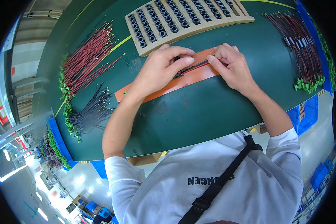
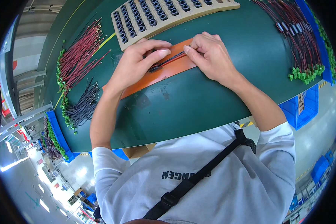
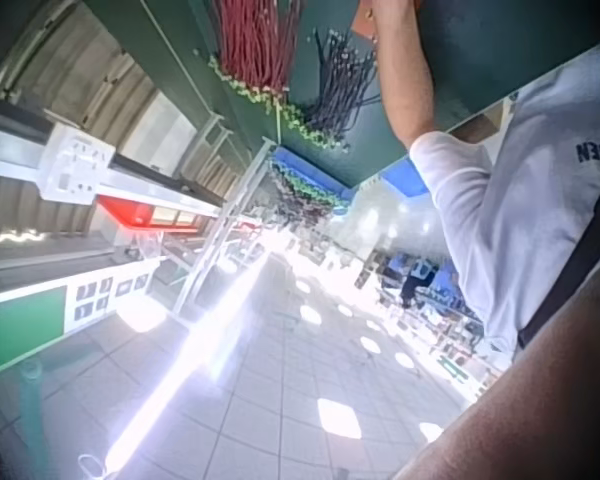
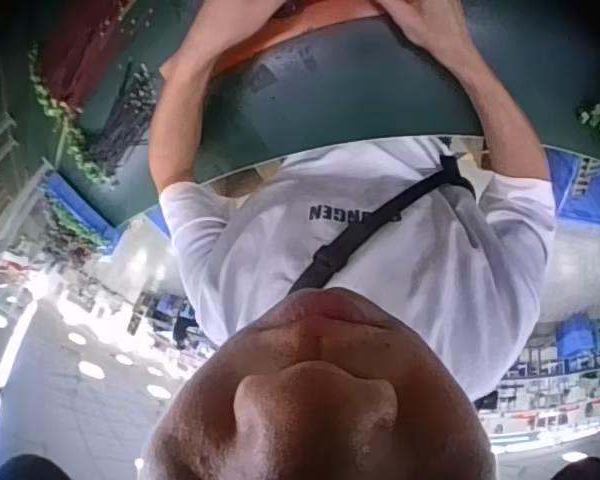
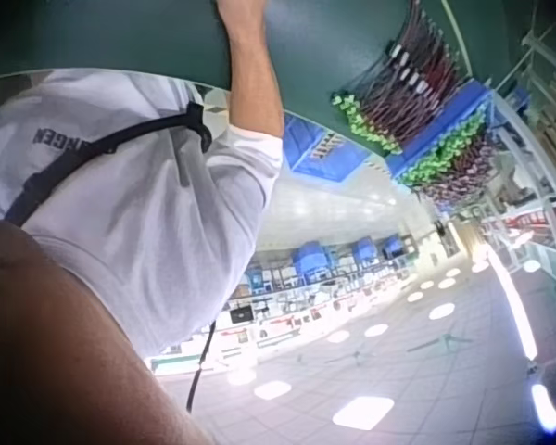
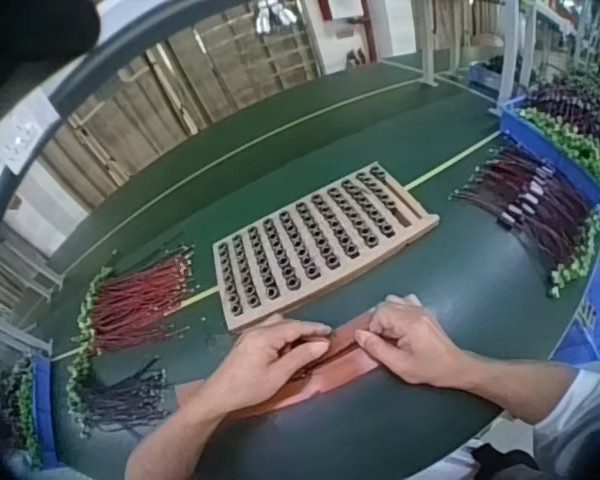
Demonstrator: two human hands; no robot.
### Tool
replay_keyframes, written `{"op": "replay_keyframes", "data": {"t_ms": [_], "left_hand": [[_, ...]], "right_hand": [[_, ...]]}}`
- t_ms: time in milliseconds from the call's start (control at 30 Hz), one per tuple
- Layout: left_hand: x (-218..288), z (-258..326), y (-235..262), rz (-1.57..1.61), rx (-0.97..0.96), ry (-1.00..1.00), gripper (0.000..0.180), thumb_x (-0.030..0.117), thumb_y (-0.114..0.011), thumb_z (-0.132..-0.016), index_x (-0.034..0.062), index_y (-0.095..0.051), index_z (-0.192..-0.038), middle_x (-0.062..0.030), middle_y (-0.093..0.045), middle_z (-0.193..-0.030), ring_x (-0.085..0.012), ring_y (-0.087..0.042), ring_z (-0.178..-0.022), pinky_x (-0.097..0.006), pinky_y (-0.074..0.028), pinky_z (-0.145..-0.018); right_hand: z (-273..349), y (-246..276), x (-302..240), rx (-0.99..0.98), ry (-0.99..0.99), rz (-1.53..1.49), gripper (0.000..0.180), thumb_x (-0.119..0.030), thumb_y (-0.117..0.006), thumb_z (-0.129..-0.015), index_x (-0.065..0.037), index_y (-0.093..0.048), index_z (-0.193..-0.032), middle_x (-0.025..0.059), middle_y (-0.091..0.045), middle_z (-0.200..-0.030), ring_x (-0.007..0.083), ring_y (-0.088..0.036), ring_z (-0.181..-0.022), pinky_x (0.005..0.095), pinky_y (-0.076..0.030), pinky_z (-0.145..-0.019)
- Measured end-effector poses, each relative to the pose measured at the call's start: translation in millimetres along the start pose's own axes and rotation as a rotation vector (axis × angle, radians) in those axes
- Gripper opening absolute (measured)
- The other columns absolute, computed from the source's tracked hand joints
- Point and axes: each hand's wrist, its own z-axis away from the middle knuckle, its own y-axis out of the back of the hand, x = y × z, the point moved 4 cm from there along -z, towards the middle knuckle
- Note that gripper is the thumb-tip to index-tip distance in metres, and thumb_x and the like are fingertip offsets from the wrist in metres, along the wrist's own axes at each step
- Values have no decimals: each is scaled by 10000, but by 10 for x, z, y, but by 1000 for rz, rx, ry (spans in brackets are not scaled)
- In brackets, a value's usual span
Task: The person repeatedly assembles wire harnesses by picking up a black and a red wire, inserting them into a green connector, and sliding a gray heat shrink tube over the joint. They then place the finished assembly into a blue bin.
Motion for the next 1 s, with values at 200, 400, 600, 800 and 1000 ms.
{"op": "replay_keyframes", "data": {"t_ms": [200, 400, 600, 800, 1000], "left_hand": [[70, -315, -246, 135, -424, 155, 231, 191, -627, -997, 11, -746, -915, -20, -703, -766, -88, -581, -735, -266, -479, -718], [-9, -392, -317, 190, -363, 301, 150, 119, -677, -949, 14, -756, -878, -18, -669, -665, -52, -515, -589, -245, -399, -523], [-29, -440, -245, 167, -439, 293, 190, 178, -684, -960, 11, -759, -907, -13, -689, -708, -62, -555, -668, -244, -430, -592], [20, -386, -234, 243, -380, 283, 181, 153, -670, -963, 0, -752, -911, -18, -714, -792, -86, -604, -789, -238, -482, -720], [28, -408, -260, 190, -410, 291, 188, 136, -658, -969, -8, -743, -883, -14, -703, -787, -72, -583, -733, -249, -471, -654]], "right_hand": [[24, -2, 44, 37, 9, -76, 221, -153, -678, -936, -69, -569, -763, 17, -538, -649, 200, -506, -645, 360, -385, -757], [3, 22, 26, 48, -16, -113, 219, -160, -692, -923, -57, -586, -762, 45, -558, -648, 218, -532, -652, 372, -406, -723], [-88, 58, -11, 76, -58, -41, 290, -233, -730, -911, -53, -610, -718, 48, -545, -603, 221, -507, -617, 368, -418, -702], [-82, -6, 83, 81, -90, -55, 310, -245, -724, -921, -57, -603, -706, 44, -579, -620, 213, -517, -636, 375, -403, -696], [-47, 3, 73, 76, -66, -49, 289, -234, -717, -918, -70, -594, -714, 45, -596, -633, 215, -531, -642, 369, -392, -699]]}}
